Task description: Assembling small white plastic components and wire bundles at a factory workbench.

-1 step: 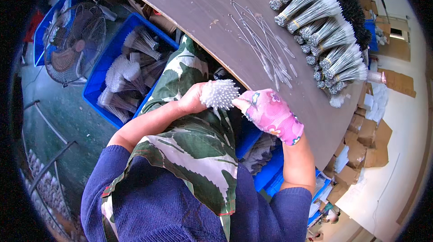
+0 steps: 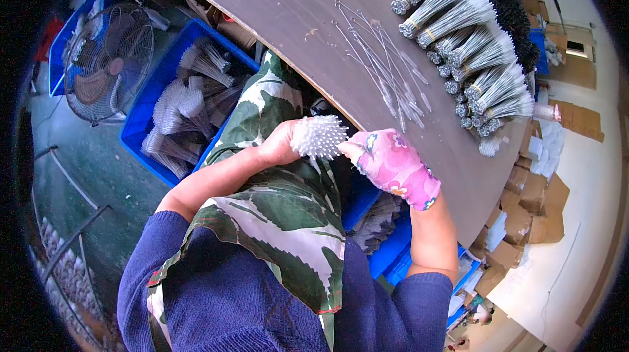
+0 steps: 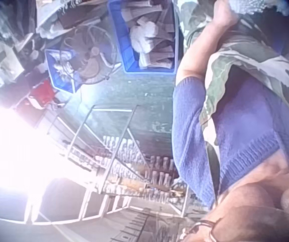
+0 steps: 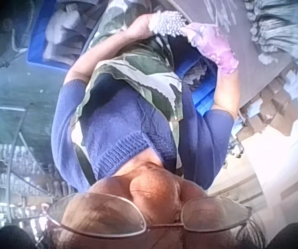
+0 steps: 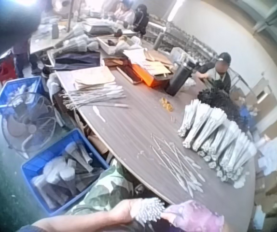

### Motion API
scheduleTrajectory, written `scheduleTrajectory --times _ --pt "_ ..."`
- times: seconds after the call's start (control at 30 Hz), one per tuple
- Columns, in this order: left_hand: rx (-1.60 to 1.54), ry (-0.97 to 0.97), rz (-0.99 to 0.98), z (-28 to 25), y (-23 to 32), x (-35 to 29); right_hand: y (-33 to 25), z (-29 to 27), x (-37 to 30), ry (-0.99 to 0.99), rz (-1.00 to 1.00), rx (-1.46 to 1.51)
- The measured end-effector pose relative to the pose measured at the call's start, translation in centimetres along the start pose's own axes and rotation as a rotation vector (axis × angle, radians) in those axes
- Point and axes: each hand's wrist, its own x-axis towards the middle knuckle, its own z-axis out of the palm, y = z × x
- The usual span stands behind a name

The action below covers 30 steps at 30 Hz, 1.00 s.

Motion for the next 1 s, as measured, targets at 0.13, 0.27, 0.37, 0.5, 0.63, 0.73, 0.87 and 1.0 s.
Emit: scheduleTrajectory --times 0.13,0.27,0.37,0.5,0.63,0.73,0.87,1.0 --pt "-0.057 -0.004 -0.011 0.0 0.1 -0.2 0.4 0.5 0.0 0.004 -0.023 0.098" --pt "0.051 -0.036 -0.072 -0.1 0.4 -0.2 1.2 1.3 0.1 0.009 0.123 0.145" --pt "0.053 -0.049 -0.094 -0.1 0.4 -0.3 1.2 1.3 0.4 -0.019 0.173 0.188" --pt "0.087 -0.035 -0.072 0.1 0.0 -0.3 0.8 1.6 0.3 0.041 0.147 0.157" --pt "0.07 -0.04 -0.124 0.0 0.6 -0.3 -0.3 1.2 0.4 0.021 0.18 0.113" --pt "0.092 -0.035 -0.11 0.0 0.5 -0.3 0.7 1.5 0.1 0.044 0.205 0.255" --pt "0.12 -0.038 -0.077 0.2 0.2 -0.3 0.1 0.4 -0.4 0.032 0.235 0.267" --pt "0.125 -0.073 -0.102 0.3 0.8 -0.2 -0.1 -0.1 0.0 0.013 0.121 0.018"
